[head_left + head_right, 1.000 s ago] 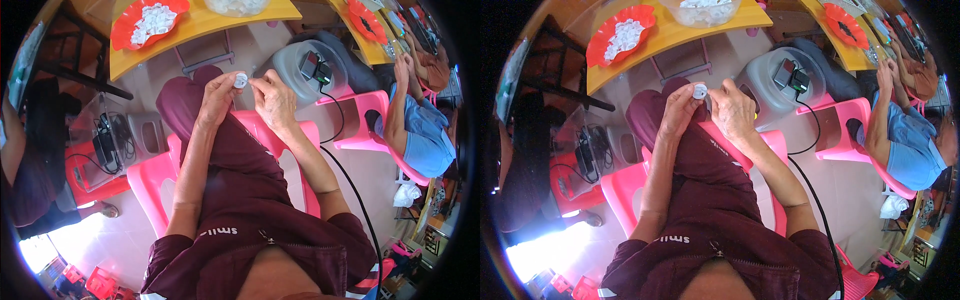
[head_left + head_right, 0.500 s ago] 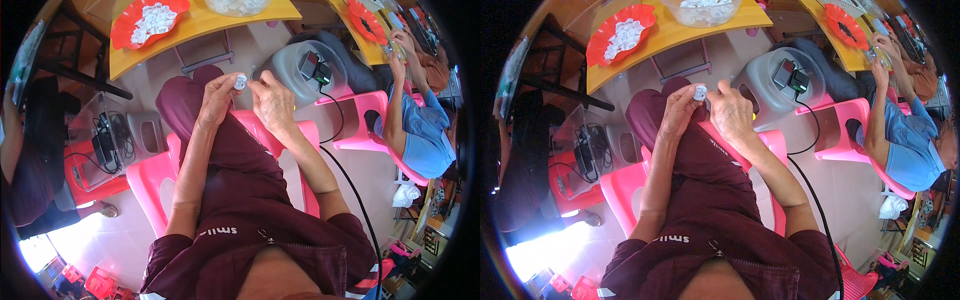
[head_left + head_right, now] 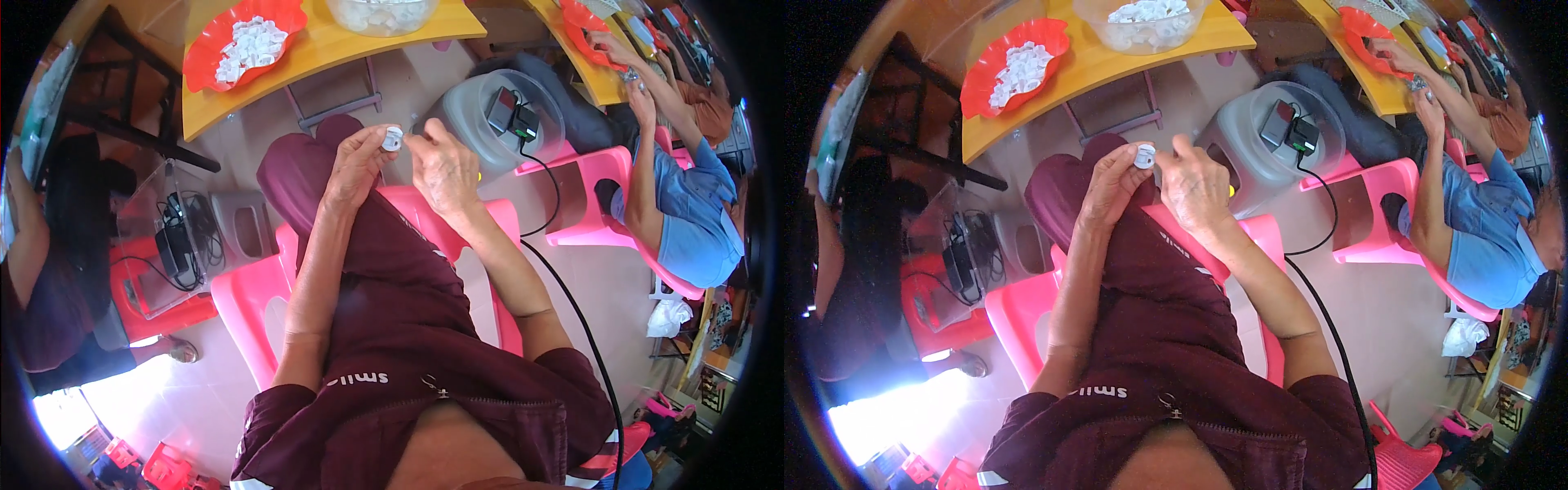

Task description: The person takes white plastic components one at a time from a tray, modifies each piece using a small hand tool, and places the finished components into a bowl.

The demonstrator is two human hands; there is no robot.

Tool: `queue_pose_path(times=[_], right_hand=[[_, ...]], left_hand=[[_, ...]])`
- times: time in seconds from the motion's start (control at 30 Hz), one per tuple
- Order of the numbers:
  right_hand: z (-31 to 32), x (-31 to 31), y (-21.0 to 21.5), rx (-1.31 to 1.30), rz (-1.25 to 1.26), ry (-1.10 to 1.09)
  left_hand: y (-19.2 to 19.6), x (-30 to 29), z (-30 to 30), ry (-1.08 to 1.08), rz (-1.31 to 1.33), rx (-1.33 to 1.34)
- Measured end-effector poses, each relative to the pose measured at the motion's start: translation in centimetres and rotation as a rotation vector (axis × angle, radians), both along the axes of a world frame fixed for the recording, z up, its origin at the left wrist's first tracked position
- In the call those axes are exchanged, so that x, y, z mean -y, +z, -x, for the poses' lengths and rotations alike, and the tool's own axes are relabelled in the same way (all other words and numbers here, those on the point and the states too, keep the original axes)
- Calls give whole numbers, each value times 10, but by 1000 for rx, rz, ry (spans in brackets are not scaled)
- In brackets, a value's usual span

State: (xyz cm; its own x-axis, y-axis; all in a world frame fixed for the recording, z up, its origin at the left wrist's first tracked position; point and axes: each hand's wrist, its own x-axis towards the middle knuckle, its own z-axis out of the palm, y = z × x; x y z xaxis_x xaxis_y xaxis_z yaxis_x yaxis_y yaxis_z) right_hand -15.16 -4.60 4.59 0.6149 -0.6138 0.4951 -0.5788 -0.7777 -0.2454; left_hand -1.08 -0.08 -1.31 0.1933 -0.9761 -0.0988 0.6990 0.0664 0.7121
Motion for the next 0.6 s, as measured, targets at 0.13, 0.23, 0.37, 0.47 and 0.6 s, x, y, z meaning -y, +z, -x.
queue_pose_path(times=[0.13,0.23,0.37,0.47,0.6], right_hand=[[4,7,-1,178,-68,-28],[3,6,-2,213,-124,-37],[1,7,-6,242,-137,-17],[0,7,-6,251,-165,-37],[-1,6,-5,247,-166,-29]], left_hand=[[-5,2,-3,14,-12,-72],[-5,1,-4,6,4,-90],[-1,0,-4,12,8,-106],[1,0,-4,16,13,-107],[1,-1,-4,26,26,-105]])
